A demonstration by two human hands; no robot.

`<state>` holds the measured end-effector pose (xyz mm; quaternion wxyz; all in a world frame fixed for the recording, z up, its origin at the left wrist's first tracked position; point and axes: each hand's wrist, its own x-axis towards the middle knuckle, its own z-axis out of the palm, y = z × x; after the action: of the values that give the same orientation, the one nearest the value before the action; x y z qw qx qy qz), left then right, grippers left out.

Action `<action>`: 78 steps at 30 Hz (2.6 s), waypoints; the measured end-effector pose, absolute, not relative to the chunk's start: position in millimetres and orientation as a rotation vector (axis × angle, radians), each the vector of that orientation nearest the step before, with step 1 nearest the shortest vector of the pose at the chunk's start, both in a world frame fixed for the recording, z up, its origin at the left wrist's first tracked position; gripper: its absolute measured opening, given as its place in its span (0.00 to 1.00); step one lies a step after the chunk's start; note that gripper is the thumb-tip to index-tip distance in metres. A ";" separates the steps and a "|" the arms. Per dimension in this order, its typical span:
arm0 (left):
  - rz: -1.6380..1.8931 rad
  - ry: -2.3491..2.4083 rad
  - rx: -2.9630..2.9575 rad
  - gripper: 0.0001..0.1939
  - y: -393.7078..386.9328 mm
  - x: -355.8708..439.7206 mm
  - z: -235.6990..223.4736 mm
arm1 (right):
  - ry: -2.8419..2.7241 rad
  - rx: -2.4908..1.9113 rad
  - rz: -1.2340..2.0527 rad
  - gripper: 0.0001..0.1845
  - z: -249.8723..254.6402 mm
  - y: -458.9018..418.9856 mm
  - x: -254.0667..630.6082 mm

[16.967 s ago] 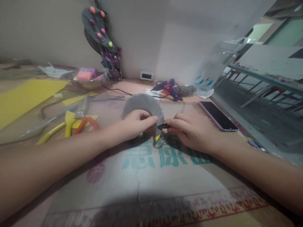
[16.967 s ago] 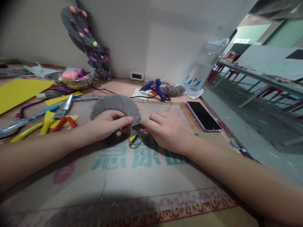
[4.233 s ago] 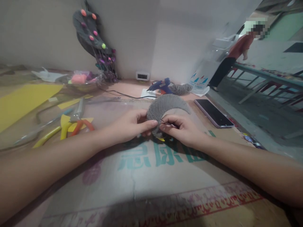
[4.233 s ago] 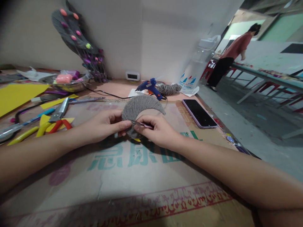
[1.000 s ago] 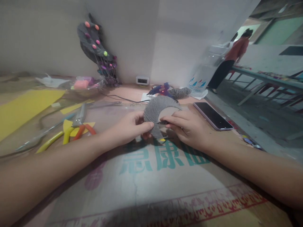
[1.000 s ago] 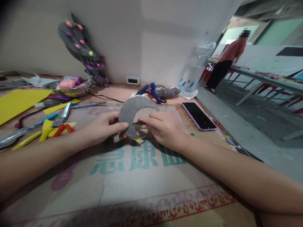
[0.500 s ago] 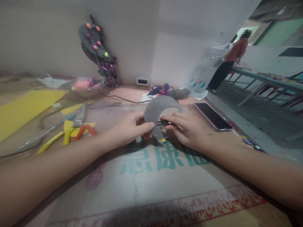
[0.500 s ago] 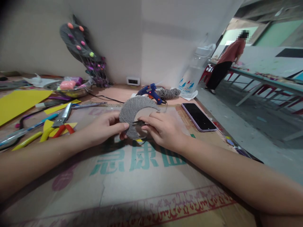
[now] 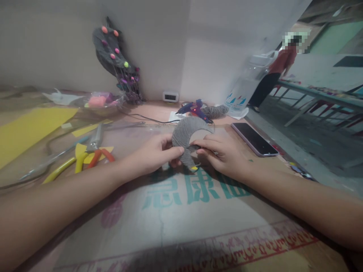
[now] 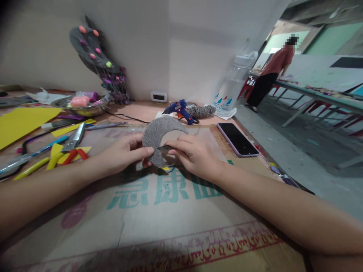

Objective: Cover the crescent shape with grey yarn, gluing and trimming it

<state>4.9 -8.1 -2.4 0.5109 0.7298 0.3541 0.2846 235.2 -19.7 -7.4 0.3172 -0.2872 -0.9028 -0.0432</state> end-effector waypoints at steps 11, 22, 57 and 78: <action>0.752 0.861 1.711 0.06 -9.9 6.5 2.1 | -2.363 -0.776 -0.079 0.14 -6.2 -22.7 235.9; 0.718 0.862 1.744 0.08 -8.2 4.8 -1.9 | -2.386 -0.751 -0.152 0.13 -6.3 -22.5 236.1; 0.702 0.708 1.634 0.10 -4.0 -1.0 -4.8 | -2.402 -0.783 0.032 0.17 -5.5 -20.1 236.7; 0.754 0.740 1.504 0.08 -4.4 1.0 -4.2 | -2.326 -0.829 0.059 0.15 -5.6 -21.0 237.6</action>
<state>1.0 -4.4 -4.2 0.6064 0.6507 0.3201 0.3262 237.6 -21.0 -5.6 0.3295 -0.3169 -0.8891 0.0224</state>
